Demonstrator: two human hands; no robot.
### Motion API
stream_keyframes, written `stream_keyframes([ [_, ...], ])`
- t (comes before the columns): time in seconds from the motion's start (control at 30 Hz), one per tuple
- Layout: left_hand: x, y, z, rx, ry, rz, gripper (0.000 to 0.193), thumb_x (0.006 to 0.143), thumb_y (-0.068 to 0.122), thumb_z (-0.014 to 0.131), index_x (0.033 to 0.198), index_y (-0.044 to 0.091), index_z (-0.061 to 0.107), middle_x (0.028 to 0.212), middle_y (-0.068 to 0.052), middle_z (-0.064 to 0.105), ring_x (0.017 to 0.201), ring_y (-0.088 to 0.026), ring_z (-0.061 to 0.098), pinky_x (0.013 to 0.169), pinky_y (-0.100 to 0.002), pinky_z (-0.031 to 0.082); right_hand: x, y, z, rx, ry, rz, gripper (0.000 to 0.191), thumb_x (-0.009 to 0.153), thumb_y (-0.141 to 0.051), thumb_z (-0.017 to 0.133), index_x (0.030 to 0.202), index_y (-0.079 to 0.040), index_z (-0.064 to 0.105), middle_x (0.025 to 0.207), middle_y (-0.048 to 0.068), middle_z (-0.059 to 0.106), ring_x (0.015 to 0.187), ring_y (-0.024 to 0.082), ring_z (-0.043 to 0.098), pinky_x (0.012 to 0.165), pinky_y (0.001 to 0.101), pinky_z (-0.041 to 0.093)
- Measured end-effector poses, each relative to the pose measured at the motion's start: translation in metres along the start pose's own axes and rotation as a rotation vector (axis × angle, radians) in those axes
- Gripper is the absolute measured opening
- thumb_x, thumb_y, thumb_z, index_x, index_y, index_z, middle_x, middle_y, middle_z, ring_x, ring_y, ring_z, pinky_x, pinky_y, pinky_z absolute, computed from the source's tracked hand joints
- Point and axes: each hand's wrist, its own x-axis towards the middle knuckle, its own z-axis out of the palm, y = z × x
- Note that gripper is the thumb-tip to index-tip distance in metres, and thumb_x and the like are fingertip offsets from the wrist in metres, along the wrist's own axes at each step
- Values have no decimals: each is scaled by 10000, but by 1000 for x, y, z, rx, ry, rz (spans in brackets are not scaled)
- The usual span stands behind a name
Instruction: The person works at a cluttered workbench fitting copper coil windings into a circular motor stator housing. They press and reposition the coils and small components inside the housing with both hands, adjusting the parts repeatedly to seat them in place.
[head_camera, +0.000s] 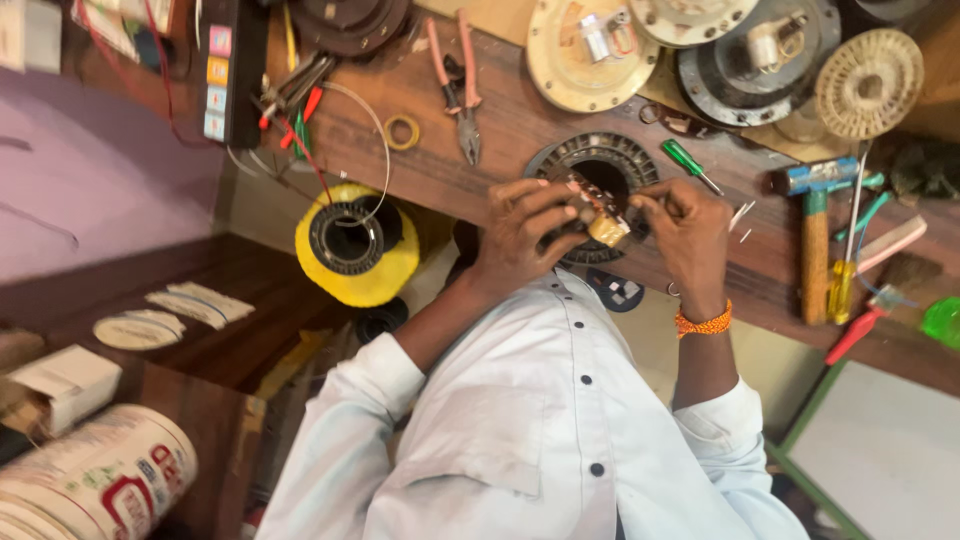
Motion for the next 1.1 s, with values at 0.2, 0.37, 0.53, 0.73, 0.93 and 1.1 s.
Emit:
stream_keyframes([
  [0.2,40,-20,-21,-83,-489,45,766,760,144,902,1436,212,548,1226,38,697,1146,-192,660,970,-411,428,-18,3,-6,333,-74,253,126,929,-104,788,971,12,765,624,-87,424,569,28,323,494,262,231],
  [0.37,59,-29,-28,-81,-663,60,889,727,104,894,1518,211,501,1224,81,714,1120,-182,651,954,-409,456,-44,-14,-7,603,-181,338,129,923,-90,732,993,14,763,732,-62,670,626,16,503,534,216,382],
  [0.53,58,-35,-26,-104,-670,50,839,724,72,875,1475,184,519,1256,94,704,1130,-188,659,928,-418,477,-68,-34,7,617,-76,206,148,964,-97,711,1064,3,755,864,-5,752,742,14,596,630,210,482],
  [0.73,56,-41,-21,-55,-590,221,585,762,134,865,1290,170,615,1280,60,664,1142,-202,608,907,-425,446,-84,-59,37,-54,210,-180,71,933,-83,753,959,-18,743,854,141,735,711,253,693,641,336,525],
  [0.93,16,-27,-22,14,-348,512,278,916,222,832,1160,241,700,1280,45,604,1166,-183,521,962,-395,456,-89,-58,44,91,201,-120,110,942,-49,696,1033,6,725,914,154,730,753,266,713,668,340,550],
  [1.1,-5,-21,-2,-112,-260,278,187,819,227,879,943,161,756,1086,56,722,982,-187,557,868,-346,442,-101,-75,26,138,-75,112,115,879,-103,758,957,-19,747,796,102,730,607,204,640,573,307,491],
])
